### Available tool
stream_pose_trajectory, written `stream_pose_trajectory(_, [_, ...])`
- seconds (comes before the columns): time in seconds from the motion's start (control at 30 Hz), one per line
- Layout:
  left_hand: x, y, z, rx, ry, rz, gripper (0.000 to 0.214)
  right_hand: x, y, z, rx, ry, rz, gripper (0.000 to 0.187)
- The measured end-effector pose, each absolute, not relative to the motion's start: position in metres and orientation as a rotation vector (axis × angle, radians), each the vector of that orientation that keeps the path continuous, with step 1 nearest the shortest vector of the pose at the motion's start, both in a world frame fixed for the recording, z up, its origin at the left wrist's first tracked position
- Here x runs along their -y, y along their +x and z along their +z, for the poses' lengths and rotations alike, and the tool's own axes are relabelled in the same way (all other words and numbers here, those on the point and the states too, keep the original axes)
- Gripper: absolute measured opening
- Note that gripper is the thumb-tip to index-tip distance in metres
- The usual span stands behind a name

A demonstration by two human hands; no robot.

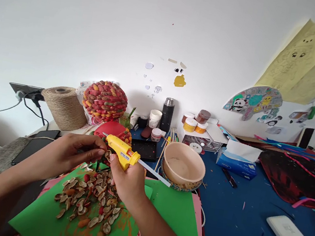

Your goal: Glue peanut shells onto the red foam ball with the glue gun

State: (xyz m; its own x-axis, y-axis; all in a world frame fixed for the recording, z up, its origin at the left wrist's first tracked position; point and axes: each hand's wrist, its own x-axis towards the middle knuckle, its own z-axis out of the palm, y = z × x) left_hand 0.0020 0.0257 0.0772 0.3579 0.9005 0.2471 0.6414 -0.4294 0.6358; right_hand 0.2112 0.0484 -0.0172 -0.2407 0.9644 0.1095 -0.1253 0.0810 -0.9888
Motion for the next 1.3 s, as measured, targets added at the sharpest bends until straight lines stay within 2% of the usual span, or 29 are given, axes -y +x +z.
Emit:
stream_pose_trajectory(0.47, [-0.023,0.019,0.066,-1.464,1.952,0.971,0.035,-0.047,0.208,-0.021,1.34,-0.968,1.364,0.042])
stream_pose_trajectory(0.7, [-0.032,0.029,0.059,-1.308,1.476,1.023,0.054,-0.046,0.208,-0.016,1.275,-0.926,1.377,0.042])
stream_pose_trajectory(0.83, [-0.033,0.022,0.063,-1.35,1.519,1.036,0.052,-0.049,0.209,-0.009,1.236,-0.862,1.392,0.044])
stream_pose_trajectory(1.07, [-0.029,0.02,0.058,-1.349,1.856,0.532,0.04,-0.053,0.212,-0.007,1.196,-0.826,1.407,0.052])
stream_pose_trajectory(1.17, [-0.032,0.021,0.056,-1.253,1.855,0.737,0.028,-0.053,0.212,-0.008,1.195,-0.836,1.411,0.055])
stream_pose_trajectory(1.3, [-0.035,0.021,0.055,-1.123,1.581,0.938,0.04,-0.052,0.211,-0.009,1.187,-0.837,1.429,0.056])
